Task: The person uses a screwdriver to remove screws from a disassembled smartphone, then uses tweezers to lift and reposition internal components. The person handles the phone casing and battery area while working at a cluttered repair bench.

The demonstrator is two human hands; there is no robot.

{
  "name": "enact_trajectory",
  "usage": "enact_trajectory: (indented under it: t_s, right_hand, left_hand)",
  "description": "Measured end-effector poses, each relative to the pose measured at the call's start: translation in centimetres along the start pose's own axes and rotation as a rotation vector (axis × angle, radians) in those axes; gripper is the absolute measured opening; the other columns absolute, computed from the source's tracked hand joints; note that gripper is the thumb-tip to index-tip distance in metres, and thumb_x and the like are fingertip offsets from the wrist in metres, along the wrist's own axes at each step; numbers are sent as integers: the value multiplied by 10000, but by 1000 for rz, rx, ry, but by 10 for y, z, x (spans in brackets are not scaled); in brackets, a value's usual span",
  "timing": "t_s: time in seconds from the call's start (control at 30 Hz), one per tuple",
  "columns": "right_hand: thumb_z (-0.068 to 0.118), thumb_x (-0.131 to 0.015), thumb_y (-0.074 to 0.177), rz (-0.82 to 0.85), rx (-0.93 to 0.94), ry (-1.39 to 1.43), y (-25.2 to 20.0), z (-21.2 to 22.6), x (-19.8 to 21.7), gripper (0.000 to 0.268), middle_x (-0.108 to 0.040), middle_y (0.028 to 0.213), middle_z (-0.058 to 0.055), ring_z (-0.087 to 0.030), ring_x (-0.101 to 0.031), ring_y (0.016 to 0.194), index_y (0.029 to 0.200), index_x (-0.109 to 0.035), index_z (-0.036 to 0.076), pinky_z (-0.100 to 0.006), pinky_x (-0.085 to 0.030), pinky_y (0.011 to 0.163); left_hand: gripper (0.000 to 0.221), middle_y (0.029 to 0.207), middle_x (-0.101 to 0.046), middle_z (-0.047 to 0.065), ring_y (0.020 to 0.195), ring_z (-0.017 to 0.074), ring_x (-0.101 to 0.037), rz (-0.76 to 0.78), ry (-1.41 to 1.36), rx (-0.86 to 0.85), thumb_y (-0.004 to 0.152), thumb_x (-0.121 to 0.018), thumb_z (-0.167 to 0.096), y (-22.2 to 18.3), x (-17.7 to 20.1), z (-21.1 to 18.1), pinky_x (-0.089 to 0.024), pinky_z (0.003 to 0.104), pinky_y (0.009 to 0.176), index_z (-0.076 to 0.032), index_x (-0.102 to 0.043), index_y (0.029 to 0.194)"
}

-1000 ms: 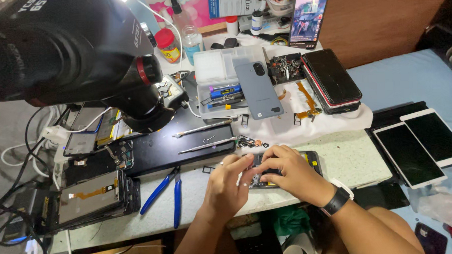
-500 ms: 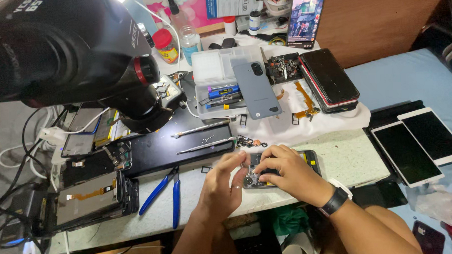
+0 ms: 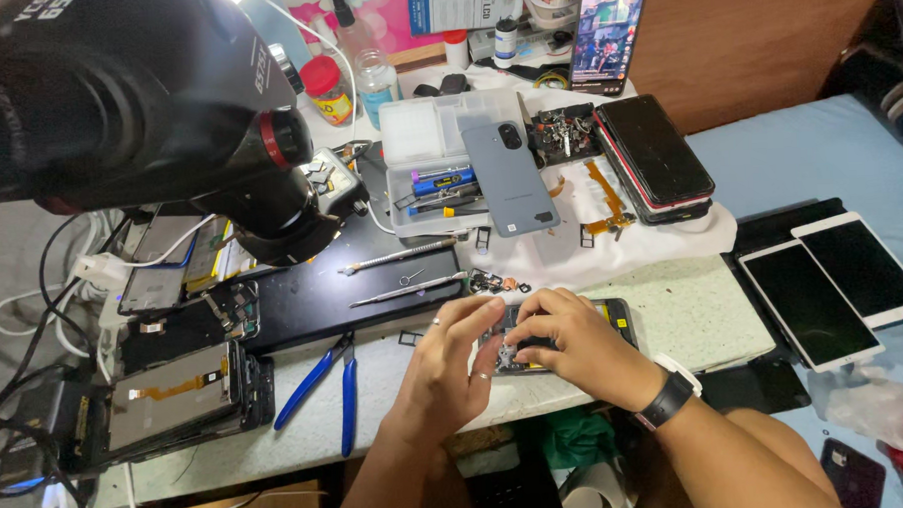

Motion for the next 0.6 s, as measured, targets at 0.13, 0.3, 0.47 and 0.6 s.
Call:
enact_trajectory:
  t_s: [0.13,0.3,0.47,0.6]
  right_hand:
    - [205,-826,717,5,-6,12,1,-1,-2,226,-651,968,-27,-255,-615,986,935,-796,151,-389,-478,894]
    - [188,-823,719,12,-36,22,-1,-1,0,246,-647,989,-31,-266,-608,999,958,-788,145,-397,-477,888]
    - [194,-828,710,0,-38,6,1,0,-1,246,-653,981,-29,-267,-612,990,941,-771,131,-397,-479,881]
    - [190,-824,713,-6,-12,18,-1,-1,-2,230,-659,978,-26,-266,-618,988,933,-779,142,-389,-485,883]
  left_hand:
    - [567,1129,-665,180,973,358,-684,17,44,15,884,-762,30,-1,-4,3,-575,435,792,-55,-487,1372]
    - [619,1193,-632,235,1044,363,-694,-23,-26,-38,877,-716,70,-1,-5,1,-609,409,847,-55,-434,1414]
    - [657,1026,-688,135,827,247,-677,-91,32,55,853,-831,36,-10,-4,16,-576,355,716,-51,-473,1397]
    - [672,1043,-689,137,824,194,-707,-211,46,111,852,-855,10,-22,-3,29,-595,321,721,-40,-460,1393]
Point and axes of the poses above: each hand's wrist, its own y-axis towards the middle knuckle, its own x-axis out of the back of the hand, z = x × y, the point moved 9 cm from there along y, towards the middle knuckle
